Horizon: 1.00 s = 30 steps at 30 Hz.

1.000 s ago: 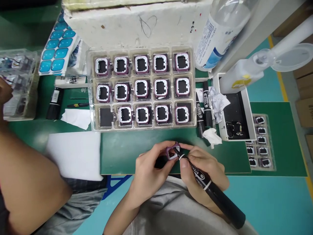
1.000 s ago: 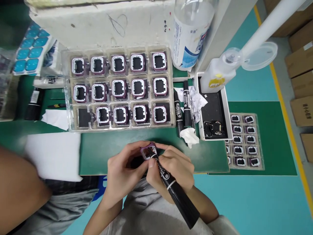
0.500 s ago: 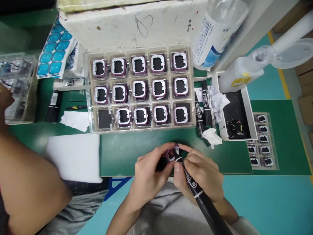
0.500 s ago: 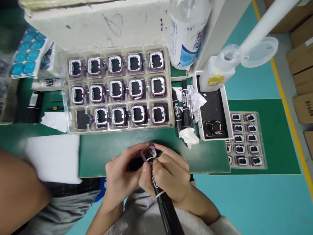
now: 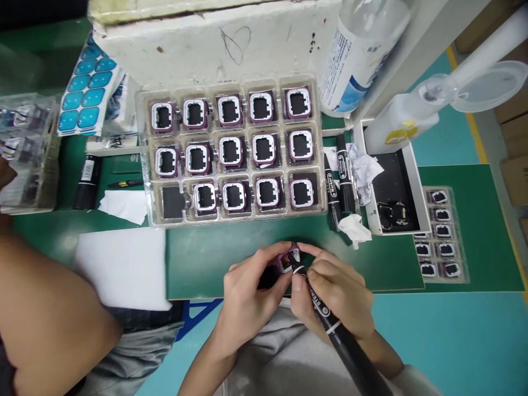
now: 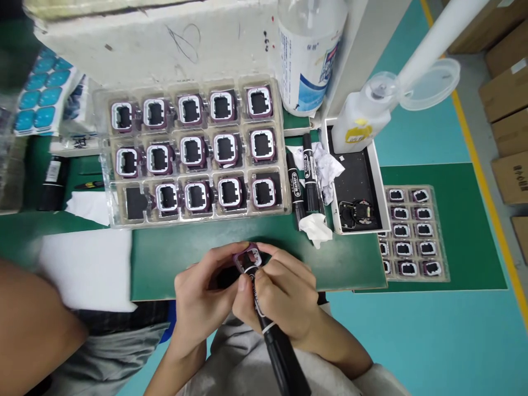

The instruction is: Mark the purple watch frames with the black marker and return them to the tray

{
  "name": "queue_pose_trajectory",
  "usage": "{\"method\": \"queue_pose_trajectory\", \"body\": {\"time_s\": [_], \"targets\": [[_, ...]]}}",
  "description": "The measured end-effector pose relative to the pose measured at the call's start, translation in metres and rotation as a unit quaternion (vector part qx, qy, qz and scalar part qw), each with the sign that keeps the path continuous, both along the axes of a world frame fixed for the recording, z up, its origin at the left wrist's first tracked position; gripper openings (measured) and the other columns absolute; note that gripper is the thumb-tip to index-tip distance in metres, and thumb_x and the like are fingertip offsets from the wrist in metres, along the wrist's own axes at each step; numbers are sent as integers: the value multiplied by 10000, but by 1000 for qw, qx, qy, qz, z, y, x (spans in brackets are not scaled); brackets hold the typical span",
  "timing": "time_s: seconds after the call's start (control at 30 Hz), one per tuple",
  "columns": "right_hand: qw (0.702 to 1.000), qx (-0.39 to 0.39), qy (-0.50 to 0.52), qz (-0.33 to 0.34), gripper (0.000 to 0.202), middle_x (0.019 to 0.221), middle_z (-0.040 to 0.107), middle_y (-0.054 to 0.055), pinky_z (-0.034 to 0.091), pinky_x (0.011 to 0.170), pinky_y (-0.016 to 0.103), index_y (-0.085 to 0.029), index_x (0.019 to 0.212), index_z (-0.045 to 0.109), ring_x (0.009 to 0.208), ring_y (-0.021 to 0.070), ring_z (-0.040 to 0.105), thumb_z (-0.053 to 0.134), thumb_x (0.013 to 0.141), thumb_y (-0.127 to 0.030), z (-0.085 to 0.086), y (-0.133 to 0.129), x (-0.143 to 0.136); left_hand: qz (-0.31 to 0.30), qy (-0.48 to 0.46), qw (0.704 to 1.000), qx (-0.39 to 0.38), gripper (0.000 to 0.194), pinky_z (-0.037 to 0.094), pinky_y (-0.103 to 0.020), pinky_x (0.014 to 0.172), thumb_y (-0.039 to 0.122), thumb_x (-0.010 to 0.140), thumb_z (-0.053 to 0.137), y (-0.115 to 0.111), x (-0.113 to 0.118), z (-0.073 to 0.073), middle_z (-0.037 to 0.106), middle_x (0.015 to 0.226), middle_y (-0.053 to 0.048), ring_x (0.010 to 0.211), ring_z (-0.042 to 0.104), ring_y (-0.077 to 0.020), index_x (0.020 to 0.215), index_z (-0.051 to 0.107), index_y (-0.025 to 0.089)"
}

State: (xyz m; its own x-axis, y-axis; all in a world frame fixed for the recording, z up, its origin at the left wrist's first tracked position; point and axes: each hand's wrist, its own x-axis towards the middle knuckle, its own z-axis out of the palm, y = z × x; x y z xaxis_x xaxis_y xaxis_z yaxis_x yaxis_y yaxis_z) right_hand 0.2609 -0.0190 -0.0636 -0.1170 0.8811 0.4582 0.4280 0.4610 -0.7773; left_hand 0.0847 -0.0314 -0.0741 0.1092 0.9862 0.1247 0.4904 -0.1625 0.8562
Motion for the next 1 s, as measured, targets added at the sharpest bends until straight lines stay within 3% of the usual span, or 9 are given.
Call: {"method": "queue_pose_trajectory", "body": {"time_s": [0.17,0.33,0.47,0.57,0.87,1.0], "targets": [[995,49,77,-25,312,720,601,-79,793,907,413,-258,991,643,565,123,617,689,937,45,1,5,-5,5,-21,1000,-12,416,685,-203,878,133,975,853,1,1,0,891,1150,20,908,857,-143,1340,753,306],[996,40,84,-8,277,715,616,-80,793,935,439,-262,982,651,588,134,670,710,958,8,-1,4,-3,21,-50,997,-62,443,718,-239,870,124,924,876,4,1,2,890,1111,-2,914,868,-180,1326,775,281],[994,39,96,-18,298,714,621,-87,798,907,460,-259,976,655,532,127,629,724,915,24,-2,3,-1,27,-78,993,-86,449,740,-265,871,134,894,901,6,3,3,891,1112,-14,903,871,-195,1307,782,265],[992,45,114,-14,356,714,613,-82,799,904,488,-236,1009,663,529,132,620,709,860,85,-1,4,-2,25,-92,991,-91,465,735,-250,876,129,887,905,6,4,3,887,1101,-1,893,865,-179,1311,780,275],[987,77,131,-54,324,739,610,-63,801,829,437,-217,997,670,527,133,600,739,848,63,-12,6,-11,33,-71,994,-79,440,723,-257,891,142,896,910,3,3,0,884,1115,0,922,856,-183,1294,795,293],[988,72,135,-37,328,753,628,-60,797,827,457,-216,1018,675,554,137,612,713,866,73,-7,6,-9,23,-82,992,-90,445,711,-256,890,152,912,915,3,2,-1,876,1139,-7,938,849,-182,1312,789,303]]}}
